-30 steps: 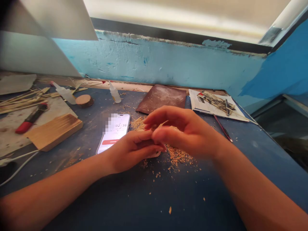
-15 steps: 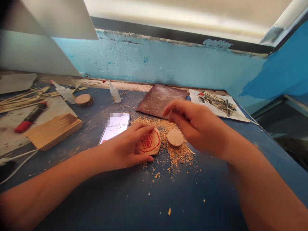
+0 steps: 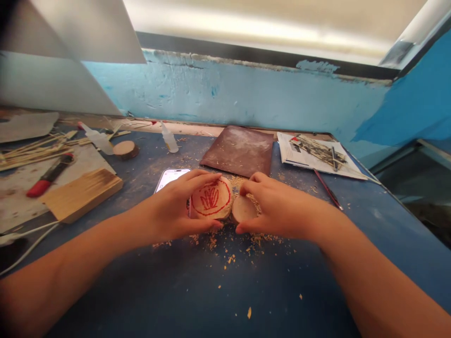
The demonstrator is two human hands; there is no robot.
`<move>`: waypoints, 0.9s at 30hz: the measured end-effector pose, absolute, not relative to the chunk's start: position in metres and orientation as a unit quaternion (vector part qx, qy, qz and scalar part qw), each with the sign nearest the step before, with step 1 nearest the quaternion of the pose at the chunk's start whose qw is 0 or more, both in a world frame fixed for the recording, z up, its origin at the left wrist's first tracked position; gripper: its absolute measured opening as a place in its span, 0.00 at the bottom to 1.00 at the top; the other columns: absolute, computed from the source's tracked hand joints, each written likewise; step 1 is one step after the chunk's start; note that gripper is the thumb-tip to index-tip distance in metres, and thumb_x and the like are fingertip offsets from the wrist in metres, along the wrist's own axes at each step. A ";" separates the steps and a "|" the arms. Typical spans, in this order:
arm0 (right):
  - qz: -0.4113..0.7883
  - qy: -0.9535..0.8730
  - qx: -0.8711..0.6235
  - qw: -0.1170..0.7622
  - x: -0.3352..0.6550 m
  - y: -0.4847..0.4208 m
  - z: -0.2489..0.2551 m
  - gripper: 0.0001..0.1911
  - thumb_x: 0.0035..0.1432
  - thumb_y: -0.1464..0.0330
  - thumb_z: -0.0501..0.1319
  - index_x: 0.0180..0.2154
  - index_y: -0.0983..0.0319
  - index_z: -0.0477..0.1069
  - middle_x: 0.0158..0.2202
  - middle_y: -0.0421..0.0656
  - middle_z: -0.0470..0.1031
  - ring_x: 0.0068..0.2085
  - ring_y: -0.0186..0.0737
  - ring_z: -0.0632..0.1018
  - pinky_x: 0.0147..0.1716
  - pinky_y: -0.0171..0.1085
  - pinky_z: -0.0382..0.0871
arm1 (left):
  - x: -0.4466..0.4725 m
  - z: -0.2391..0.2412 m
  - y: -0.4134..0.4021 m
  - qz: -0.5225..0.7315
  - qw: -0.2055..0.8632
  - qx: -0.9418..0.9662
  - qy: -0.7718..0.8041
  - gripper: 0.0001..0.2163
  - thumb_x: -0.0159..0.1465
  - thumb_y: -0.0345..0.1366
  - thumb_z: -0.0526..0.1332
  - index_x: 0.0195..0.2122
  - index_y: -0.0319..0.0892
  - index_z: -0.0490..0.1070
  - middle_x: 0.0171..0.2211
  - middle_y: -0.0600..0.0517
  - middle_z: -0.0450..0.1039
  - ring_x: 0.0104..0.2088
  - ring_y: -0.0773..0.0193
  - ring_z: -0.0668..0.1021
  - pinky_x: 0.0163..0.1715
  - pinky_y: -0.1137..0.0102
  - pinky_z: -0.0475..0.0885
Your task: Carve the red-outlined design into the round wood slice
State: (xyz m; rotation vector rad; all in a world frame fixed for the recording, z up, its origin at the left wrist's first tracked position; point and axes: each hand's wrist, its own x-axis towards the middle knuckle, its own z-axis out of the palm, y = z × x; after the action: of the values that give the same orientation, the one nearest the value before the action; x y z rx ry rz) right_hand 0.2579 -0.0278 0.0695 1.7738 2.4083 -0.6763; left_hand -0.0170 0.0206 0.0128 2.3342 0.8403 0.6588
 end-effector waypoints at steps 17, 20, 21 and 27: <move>-0.347 0.744 0.501 -0.273 0.247 -0.031 0.076 0.14 0.74 0.55 0.70 0.45 0.58 0.77 0.32 0.38 0.75 0.30 0.38 0.70 0.29 0.40 0.63 | -0.020 0.014 0.020 0.181 0.355 0.872 0.285 0.38 0.59 0.41 0.82 0.70 0.45 0.74 0.65 0.39 0.72 0.63 0.42 0.78 0.67 0.46 0.76; -0.448 0.679 0.341 -0.471 0.230 -0.038 0.080 0.27 0.81 0.54 0.61 0.28 0.57 0.63 0.24 0.36 0.60 0.26 0.36 0.63 0.28 0.41 0.60 | -0.017 0.011 0.021 0.178 0.358 0.875 0.271 0.38 0.60 0.42 0.84 0.70 0.48 0.74 0.66 0.40 0.72 0.64 0.42 0.77 0.69 0.46 0.75; -0.479 0.663 0.292 -0.497 0.223 -0.042 0.080 0.29 0.82 0.55 0.59 0.27 0.57 0.59 0.22 0.35 0.56 0.25 0.36 0.62 0.28 0.42 0.60 | -0.017 0.011 0.021 0.180 0.354 0.878 0.267 0.37 0.59 0.42 0.84 0.69 0.49 0.75 0.66 0.41 0.73 0.65 0.42 0.77 0.69 0.45 0.74; -0.532 0.638 0.242 -0.501 0.201 -0.059 0.075 0.30 0.83 0.54 0.55 0.26 0.57 0.56 0.19 0.36 0.56 0.25 0.39 0.60 0.28 0.45 0.59 | -0.017 0.012 0.022 0.174 0.356 0.881 0.261 0.30 0.60 0.44 0.85 0.62 0.51 0.81 0.64 0.43 0.74 0.64 0.40 0.77 0.69 0.43 0.75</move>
State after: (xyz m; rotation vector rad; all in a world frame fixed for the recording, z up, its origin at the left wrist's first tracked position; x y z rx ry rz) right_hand 0.2009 -0.0592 0.0745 1.1707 3.0927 -2.5757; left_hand -0.0168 0.0221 0.0122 2.2747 0.6747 0.4484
